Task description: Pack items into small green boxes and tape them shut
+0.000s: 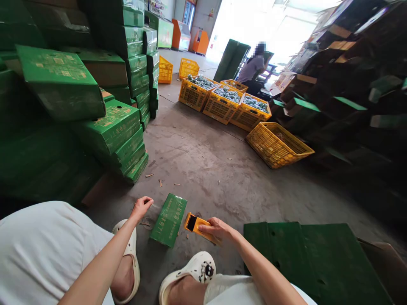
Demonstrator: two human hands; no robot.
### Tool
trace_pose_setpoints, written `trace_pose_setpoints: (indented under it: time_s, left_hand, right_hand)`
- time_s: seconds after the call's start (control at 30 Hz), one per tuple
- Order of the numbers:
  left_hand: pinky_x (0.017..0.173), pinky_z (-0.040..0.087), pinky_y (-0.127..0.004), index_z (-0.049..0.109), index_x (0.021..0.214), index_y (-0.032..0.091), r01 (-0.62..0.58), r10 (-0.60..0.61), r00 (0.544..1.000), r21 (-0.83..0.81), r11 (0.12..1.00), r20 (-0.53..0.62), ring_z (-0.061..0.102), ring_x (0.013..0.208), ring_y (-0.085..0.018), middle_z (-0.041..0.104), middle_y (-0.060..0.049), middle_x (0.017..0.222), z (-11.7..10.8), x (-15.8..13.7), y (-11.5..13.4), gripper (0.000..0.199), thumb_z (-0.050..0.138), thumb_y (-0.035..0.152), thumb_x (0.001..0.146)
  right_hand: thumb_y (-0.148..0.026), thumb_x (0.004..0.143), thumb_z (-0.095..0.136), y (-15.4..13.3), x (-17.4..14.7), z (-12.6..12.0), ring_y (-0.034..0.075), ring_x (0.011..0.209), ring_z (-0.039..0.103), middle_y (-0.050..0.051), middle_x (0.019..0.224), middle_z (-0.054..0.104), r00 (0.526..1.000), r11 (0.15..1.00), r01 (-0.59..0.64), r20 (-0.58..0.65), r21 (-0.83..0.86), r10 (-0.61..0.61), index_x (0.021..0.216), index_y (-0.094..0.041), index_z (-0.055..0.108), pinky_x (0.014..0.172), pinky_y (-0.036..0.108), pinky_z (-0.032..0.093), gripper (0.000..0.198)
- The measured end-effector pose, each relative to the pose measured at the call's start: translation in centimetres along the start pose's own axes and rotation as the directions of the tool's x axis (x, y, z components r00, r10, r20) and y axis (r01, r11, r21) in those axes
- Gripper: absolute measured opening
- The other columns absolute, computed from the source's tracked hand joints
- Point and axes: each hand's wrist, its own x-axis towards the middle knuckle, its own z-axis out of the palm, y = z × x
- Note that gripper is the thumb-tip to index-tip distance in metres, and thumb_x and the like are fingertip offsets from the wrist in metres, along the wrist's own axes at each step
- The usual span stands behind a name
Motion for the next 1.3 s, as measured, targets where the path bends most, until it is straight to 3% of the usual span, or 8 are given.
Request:
trace_pose_setpoints:
  time_s: [0.57, 0.8, 0.97, 1.03, 1.1, 1.2, 1.3]
  left_hand:
    - [0.079, 0.052, -0.033, 0.072, 0.077, 0.02, 0.055, -0.054, 0.998, 0.112, 0.992, -0.013, 0.069, 0.083, -0.023, 0.076, -0.006, 0.082, 1.9, 1.0, -3.4, 0.031, 0.065, 0.05, 0.07]
    - [0.072, 0.052, -0.031, 0.072, 0.082, 0.019, 0.12, -0.122, 0.993, 0.103, 0.987, 0.009, 0.07, 0.083, -0.024, 0.076, -0.008, 0.084, 4.2, 0.4, -4.9, 0.036, 0.061, 0.053, 0.073]
    - [0.077, 0.055, -0.032, 0.072, 0.089, 0.019, 0.141, -0.147, 0.987, 0.093, 0.986, 0.061, 0.072, 0.09, -0.025, 0.078, -0.009, 0.093, 6.3, -0.5, -5.2, 0.042, 0.06, 0.058, 0.079]
    - [0.084, 0.055, -0.034, 0.073, 0.095, 0.02, 0.143, -0.151, 0.985, 0.092, 0.985, 0.086, 0.072, 0.097, -0.025, 0.078, -0.01, 0.098, 7.0, -0.8, -5.4, 0.041, 0.058, 0.056, 0.084]
    - [0.094, 0.054, -0.036, 0.07, 0.115, 0.018, 0.17, -0.178, 0.982, 0.113, 0.979, 0.059, 0.07, 0.108, -0.026, 0.076, -0.012, 0.111, 7.4, -1.1, -5.6, 0.044, 0.057, 0.05, 0.088]
    - [0.108, 0.048, -0.041, 0.051, 0.146, 0.013, 0.203, -0.199, 0.979, 0.238, 0.95, -0.043, 0.062, 0.129, -0.029, 0.065, -0.019, 0.134, 7.2, -1.3, -5.9, 0.065, 0.06, 0.043, 0.089]
    - [0.111, 0.046, -0.043, 0.049, 0.15, 0.012, 0.134, -0.112, 0.99, 0.351, 0.927, -0.082, 0.063, 0.126, -0.029, 0.06, -0.02, 0.138, 6.9, -1.8, -5.1, 0.061, 0.052, 0.034, 0.093]
  right_hand:
    - [-0.073, 0.078, 0.068, 1.2, 2.0, 0.2, 0.014, 0.065, 0.051, 0.001, 0.069, 0.057, 0.999, 0.999, 0.013, 0.034, 0.039, -0.014, 0.073, -0.016, 0.065, 0.054, 0.024, 0.03, 0.057]
    - [-0.073, 0.08, 0.066, 0.9, 1.8, -0.1, 0.015, 0.069, 0.055, 0.002, 0.074, 0.062, 0.998, 0.999, 0.003, 0.055, 0.047, -0.005, 0.08, -0.016, 0.069, 0.055, 0.024, 0.032, 0.058]
    - [-0.071, 0.081, 0.066, 1.2, 2.7, 0.3, 0.015, 0.067, 0.056, 0.001, 0.072, 0.061, 0.995, 0.999, -0.051, 0.082, 0.015, 0.05, 0.08, -0.016, 0.069, 0.055, 0.025, 0.032, 0.055]
    - [-0.07, 0.082, 0.066, 1.2, 3.0, 0.5, 0.015, 0.068, 0.056, 0.001, 0.072, 0.06, 0.995, 0.998, -0.06, 0.081, -0.004, 0.06, 0.08, -0.016, 0.069, 0.055, 0.024, 0.033, 0.054]
    - [-0.069, 0.083, 0.066, 1.0, 3.3, 0.7, 0.014, 0.067, 0.055, 0.001, 0.073, 0.061, 0.994, 0.997, -0.074, 0.077, -0.028, 0.076, 0.08, -0.016, 0.068, 0.055, 0.024, 0.033, 0.053]
    - [-0.067, 0.085, 0.066, 0.6, 3.6, 1.0, 0.014, 0.065, 0.054, 0.001, 0.071, 0.059, 0.993, 0.994, -0.088, 0.078, -0.062, 0.093, 0.079, -0.016, 0.068, 0.054, 0.024, 0.033, 0.051]
    - [-0.065, 0.087, 0.066, 0.2, 3.9, 1.1, 0.013, 0.064, 0.053, 0.0, 0.069, 0.058, 0.994, 0.994, -0.073, 0.077, -0.085, 0.079, 0.079, -0.016, 0.068, 0.054, 0.024, 0.033, 0.049]
